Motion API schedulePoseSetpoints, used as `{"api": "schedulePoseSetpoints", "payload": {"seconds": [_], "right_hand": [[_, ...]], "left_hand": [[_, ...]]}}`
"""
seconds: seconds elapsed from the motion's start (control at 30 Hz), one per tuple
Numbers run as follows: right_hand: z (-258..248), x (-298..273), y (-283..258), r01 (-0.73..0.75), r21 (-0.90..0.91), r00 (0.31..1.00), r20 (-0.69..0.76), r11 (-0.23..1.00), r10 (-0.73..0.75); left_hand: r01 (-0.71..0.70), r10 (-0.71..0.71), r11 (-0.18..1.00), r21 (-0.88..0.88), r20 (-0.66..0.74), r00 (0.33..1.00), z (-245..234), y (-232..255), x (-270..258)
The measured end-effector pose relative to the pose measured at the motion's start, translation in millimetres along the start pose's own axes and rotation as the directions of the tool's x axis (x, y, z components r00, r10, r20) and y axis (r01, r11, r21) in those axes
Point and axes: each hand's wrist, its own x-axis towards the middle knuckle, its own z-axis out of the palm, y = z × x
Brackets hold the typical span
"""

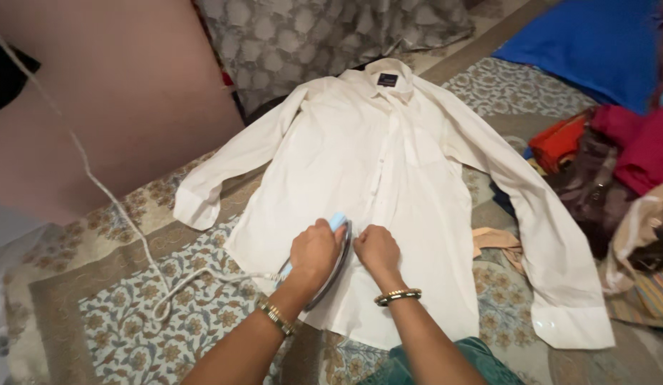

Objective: The person irons a white long-sleeved shirt on a patterned rug. They smooth the fabric, iron the sleeves and body, and flip the shirt to work on different sections.

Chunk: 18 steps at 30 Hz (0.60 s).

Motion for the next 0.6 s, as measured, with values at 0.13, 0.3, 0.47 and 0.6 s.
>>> {"api": "schedulePoseSetpoints", "payload": {"seconds": [0.13, 0.3, 0.47, 0.6], "right_hand": [[2, -6, 2, 0.058, 0.001, 0.998, -0.022, 0.998, -0.058], [-9, -3, -2, -0.015, 0.044, 0.998, 0.057, 0.999, 0.012], [-9, -9, -5, -0.002, 0.051, 0.999, 0.040, 0.999, 0.000], [-12, -12, -5, 0.046, 0.069, 0.999, 0.016, 0.997, -0.047]], "left_hand": [[0.054, -0.053, 0.999, 0.007, -0.080, 0.995, 2, -18, 12], [0.120, -0.117, 0.991, 0.054, -0.053, 0.992, -11, -39, 0], [0.072, -0.061, 0.995, 0.067, -0.151, 0.987, -14, -49, 39], [0.110, -0.095, 0.989, 0.096, -0.148, 0.984, -20, -63, 74]]}}
